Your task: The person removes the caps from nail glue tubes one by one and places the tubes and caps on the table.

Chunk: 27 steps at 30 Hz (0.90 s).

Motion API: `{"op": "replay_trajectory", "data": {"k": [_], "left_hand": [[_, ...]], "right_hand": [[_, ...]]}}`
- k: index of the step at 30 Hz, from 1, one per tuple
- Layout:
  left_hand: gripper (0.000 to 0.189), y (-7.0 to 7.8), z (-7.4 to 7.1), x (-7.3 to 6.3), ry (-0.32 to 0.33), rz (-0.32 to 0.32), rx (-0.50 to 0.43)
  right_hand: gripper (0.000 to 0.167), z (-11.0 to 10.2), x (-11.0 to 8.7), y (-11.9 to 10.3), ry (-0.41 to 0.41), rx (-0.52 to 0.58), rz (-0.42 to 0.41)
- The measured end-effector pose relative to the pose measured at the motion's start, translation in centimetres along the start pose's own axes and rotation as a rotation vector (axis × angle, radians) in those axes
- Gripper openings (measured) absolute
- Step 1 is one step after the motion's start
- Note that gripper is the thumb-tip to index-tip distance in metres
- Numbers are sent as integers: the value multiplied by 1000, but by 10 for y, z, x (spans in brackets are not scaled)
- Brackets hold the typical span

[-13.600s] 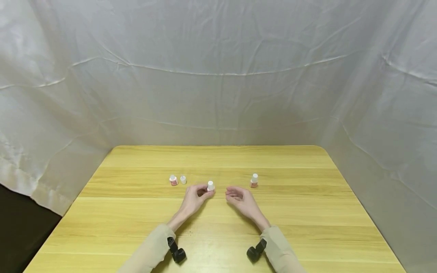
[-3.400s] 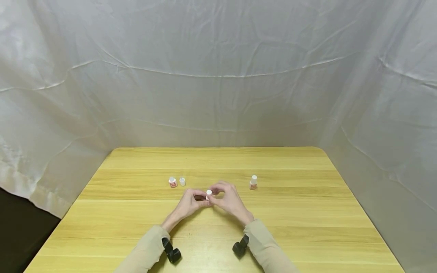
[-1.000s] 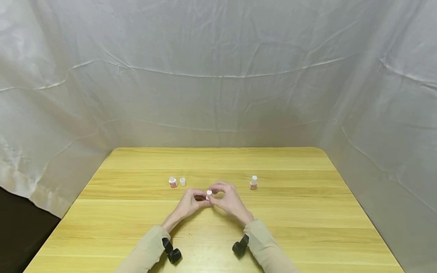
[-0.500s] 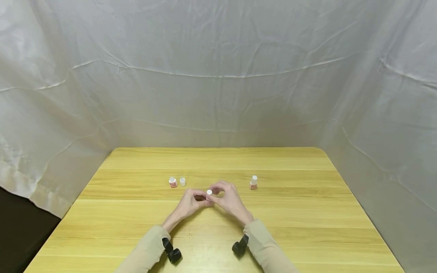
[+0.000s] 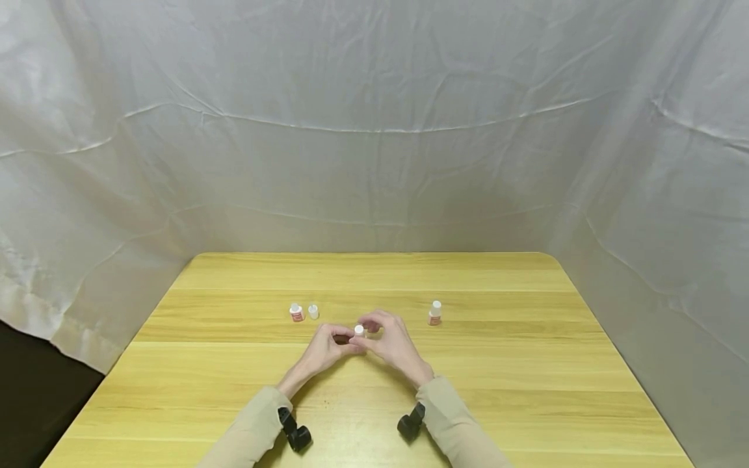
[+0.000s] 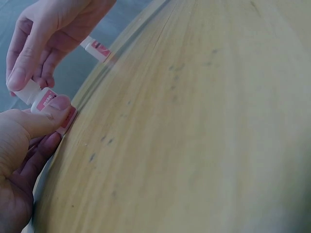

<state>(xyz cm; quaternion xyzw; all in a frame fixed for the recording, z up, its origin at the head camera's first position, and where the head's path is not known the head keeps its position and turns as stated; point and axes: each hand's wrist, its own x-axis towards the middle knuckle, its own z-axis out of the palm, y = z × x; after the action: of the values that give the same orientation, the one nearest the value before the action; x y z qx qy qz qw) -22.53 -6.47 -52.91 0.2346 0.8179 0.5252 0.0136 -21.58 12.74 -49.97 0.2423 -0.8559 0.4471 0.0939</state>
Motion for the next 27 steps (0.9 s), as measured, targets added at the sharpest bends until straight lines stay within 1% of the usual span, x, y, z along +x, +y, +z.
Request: {"op": "replay_trajectory", "data": {"k": [7,11,16,20,24,27], "left_hand": [[19,0,1,0,1,-8,-42],[20,0,1,-1,-6,-9,-35],[22,0,0,0,-14,-9,-17],[22,-1,0,0,-15,-15,-11],[19,0,0,-1,-4,-9,-10],[19,0,0,-1,4,-4,-22]], "right_hand": [[20,0,0,-3,23,-4,-9],[18,-1,-1,-3,17,25,-30],[23,-2,-2,-1,-6,61,-65],[33,-2,-2,0,-15,58,-58],[38,1,-1,0,9,34,-28],[34,3,0,-1,38,24,-25]]}}
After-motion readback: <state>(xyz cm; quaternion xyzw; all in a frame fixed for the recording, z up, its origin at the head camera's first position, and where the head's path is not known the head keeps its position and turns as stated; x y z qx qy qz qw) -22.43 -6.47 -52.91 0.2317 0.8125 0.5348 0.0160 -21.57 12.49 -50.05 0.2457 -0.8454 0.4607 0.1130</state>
